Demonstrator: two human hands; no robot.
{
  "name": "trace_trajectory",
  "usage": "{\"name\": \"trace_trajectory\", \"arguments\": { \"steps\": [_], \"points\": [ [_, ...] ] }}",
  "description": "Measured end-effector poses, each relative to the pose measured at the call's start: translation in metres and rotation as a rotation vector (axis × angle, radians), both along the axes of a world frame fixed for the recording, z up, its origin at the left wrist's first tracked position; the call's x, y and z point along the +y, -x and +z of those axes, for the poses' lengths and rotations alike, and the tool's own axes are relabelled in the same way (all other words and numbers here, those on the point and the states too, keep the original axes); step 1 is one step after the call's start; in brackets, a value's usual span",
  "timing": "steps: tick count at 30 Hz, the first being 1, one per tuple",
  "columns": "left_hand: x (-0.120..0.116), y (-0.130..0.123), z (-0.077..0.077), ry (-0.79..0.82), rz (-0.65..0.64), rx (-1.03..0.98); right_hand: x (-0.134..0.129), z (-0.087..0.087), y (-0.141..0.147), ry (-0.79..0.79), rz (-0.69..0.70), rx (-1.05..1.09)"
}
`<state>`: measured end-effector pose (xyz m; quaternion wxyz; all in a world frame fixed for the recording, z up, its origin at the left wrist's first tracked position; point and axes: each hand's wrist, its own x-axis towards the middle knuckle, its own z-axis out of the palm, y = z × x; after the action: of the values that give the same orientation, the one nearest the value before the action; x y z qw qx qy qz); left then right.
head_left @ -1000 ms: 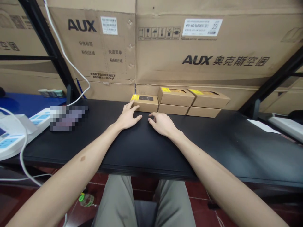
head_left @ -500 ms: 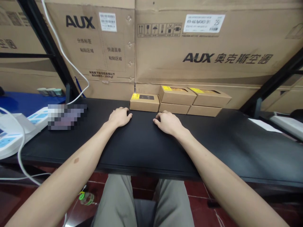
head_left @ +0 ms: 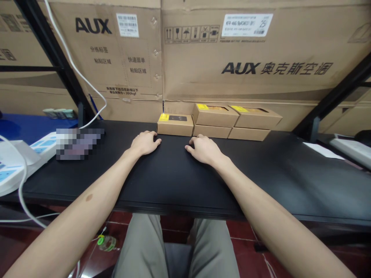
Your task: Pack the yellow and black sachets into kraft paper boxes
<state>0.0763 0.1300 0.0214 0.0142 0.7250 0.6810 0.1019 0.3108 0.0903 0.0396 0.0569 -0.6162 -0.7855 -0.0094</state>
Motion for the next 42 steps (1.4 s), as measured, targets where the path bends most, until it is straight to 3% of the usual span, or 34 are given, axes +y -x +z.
{"name": "trace_trajectory", "arguments": {
  "steps": [23,30,34,39,42],
  "points": [
    [0.001,0.0,-0.001,-0.001,-0.018,0.01,-0.003,-0.006,0.007,0.09,0.109,0.087],
    [0.0,0.0,-0.001,-0.007,-0.001,0.016,-0.007,-0.013,0.013,0.251,0.145,0.105],
    [0.0,0.001,-0.001,0.0,-0.016,0.015,-0.006,-0.016,-0.021,0.257,0.082,0.081],
    [-0.001,0.001,0.0,0.001,-0.012,0.005,-0.004,-0.021,-0.101,0.251,-0.171,0.076],
    [-0.002,0.001,0.0,0.009,-0.015,-0.001,-0.002,-0.026,-0.126,0.23,-0.245,0.052]
  ]
}}
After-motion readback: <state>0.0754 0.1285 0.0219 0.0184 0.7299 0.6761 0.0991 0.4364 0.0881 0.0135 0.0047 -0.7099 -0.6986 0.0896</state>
